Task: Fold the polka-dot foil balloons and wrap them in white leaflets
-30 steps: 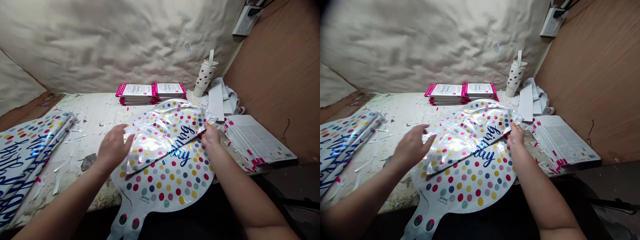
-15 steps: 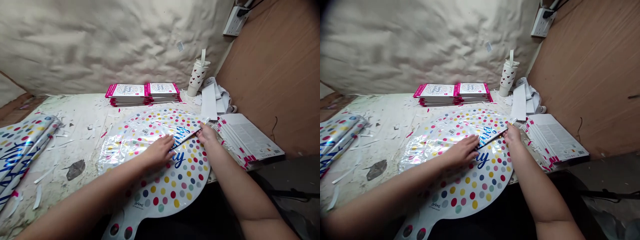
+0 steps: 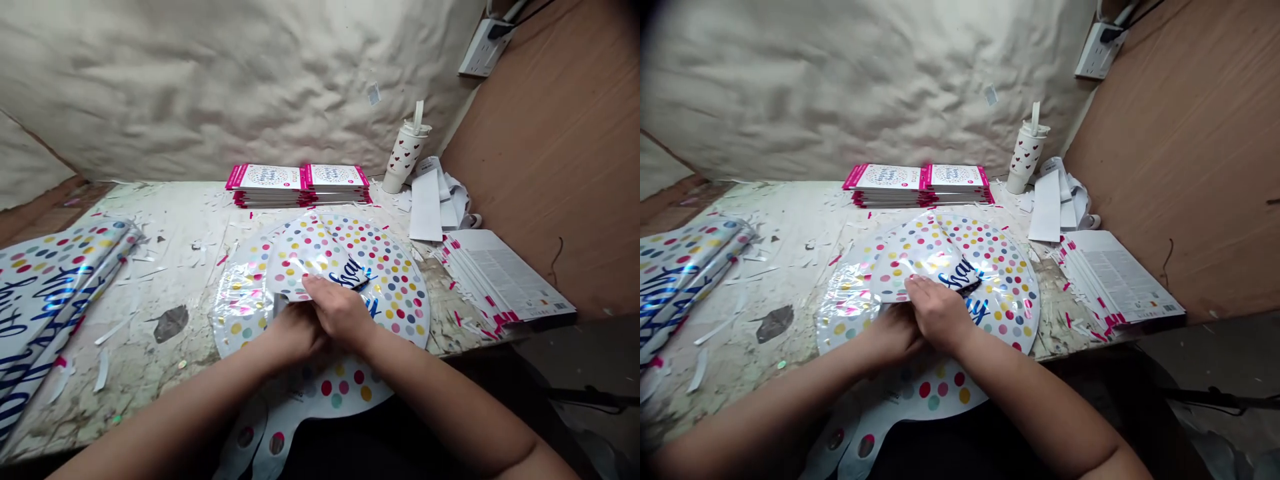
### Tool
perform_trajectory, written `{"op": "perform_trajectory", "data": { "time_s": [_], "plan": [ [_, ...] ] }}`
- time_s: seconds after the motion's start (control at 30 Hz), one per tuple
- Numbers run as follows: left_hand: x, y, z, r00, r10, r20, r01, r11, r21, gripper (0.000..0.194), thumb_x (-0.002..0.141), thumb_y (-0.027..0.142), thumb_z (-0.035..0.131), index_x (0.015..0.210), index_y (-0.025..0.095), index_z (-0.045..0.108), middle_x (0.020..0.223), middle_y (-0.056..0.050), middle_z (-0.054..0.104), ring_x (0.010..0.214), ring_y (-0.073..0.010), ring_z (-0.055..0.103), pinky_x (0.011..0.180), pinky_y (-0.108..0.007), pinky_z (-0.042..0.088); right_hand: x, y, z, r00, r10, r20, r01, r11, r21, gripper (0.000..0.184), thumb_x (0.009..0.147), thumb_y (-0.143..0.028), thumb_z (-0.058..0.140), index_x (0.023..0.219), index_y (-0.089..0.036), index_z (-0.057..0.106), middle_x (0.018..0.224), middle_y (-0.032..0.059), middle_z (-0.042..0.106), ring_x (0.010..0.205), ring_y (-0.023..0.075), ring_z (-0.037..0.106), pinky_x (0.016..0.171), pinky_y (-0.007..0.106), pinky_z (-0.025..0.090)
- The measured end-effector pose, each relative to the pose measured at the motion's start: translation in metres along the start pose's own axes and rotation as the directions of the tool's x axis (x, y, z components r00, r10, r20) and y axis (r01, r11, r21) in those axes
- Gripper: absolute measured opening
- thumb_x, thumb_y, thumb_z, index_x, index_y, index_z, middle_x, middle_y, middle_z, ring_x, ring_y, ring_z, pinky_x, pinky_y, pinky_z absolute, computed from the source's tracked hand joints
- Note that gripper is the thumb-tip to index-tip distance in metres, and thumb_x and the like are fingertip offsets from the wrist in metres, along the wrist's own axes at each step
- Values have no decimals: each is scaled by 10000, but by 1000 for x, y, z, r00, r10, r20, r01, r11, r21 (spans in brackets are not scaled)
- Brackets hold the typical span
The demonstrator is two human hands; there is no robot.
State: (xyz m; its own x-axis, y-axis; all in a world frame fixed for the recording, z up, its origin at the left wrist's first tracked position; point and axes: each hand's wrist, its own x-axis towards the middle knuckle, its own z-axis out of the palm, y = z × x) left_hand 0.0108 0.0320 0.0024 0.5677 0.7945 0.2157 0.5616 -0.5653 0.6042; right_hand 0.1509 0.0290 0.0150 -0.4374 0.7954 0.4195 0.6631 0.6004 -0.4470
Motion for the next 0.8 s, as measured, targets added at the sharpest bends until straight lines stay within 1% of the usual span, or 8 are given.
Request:
{"op": "perform_trajectory", "data": {
  "time_s": [0.03,0.13,0.27,0.37,0.5,0.67,0.73,0.8],
  "plan": [
    [-18,-2,-9,998,49,37,-52,994,94,335,804,364,534,1042,159,651,1130,-126,619,1114,-334,515,1002,-498,354,-3,2,5,999,1,36,0,1000,-26,419,861,-114,350,1247,-64,503,1279,134,526,1216,195,456,1053,332,338],
    [-65,-10,-27,982,168,86,-189,911,367,374,839,290,496,1156,115,588,1144,-156,611,1116,-312,523,969,-465,410,-9,12,12,986,5,166,-1,1000,-24,423,823,-118,424,1235,-68,508,1242,132,558,1193,216,479,1033,355,362],
    [-91,-15,-27,974,192,122,-227,846,482,413,874,275,447,1235,88,522,1243,-153,554,1175,-289,487,959,-425,437,-12,21,15,974,-19,227,12,999,30,279,847,-148,448,1053,-167,634,1188,73,606,1161,192,514,1012,343,388],
    [-92,-15,-23,979,162,120,-201,847,493,417,883,279,429,1242,85,514,1259,-153,540,1184,-294,478,956,-439,436,-13,23,15,975,-30,222,22,999,38,268,865,-181,455,1056,-217,641,1167,49,622,1142,178,532,999,342,403],
    [-92,-13,-26,974,190,122,-225,848,479,396,875,283,451,1213,94,535,1214,-146,578,1153,-292,501,940,-428,440,-16,20,16,959,-49,281,42,999,33,311,868,-174,456,1141,-193,604,1234,82,574,1198,208,478,1024,404,370],
    [-78,-16,-34,969,243,-42,-182,819,544,271,836,226,508,1069,115,590,1076,-142,620,1007,-258,556,891,-412,439,-16,17,13,939,-80,334,59,996,73,329,866,-199,453,1161,-174,598,1264,87,548,1223,224,449,1042,410,349],
    [-64,-18,-38,977,212,25,-188,802,567,213,823,185,483,985,127,608,982,-132,636,930,-248,576,831,-405,455,-16,19,11,940,-118,319,87,990,110,349,840,-213,487,1171,-164,589,1263,92,549,1220,219,453,1040,390,357],
    [-50,-14,-42,986,119,113,-162,828,537,167,802,154,455,834,145,618,813,-91,644,775,-208,595,703,-335,477,-18,22,9,952,-145,270,113,985,130,433,791,-217,540,1217,-136,544,1279,110,531,1217,212,457,1032,362,372]
  ]
}}
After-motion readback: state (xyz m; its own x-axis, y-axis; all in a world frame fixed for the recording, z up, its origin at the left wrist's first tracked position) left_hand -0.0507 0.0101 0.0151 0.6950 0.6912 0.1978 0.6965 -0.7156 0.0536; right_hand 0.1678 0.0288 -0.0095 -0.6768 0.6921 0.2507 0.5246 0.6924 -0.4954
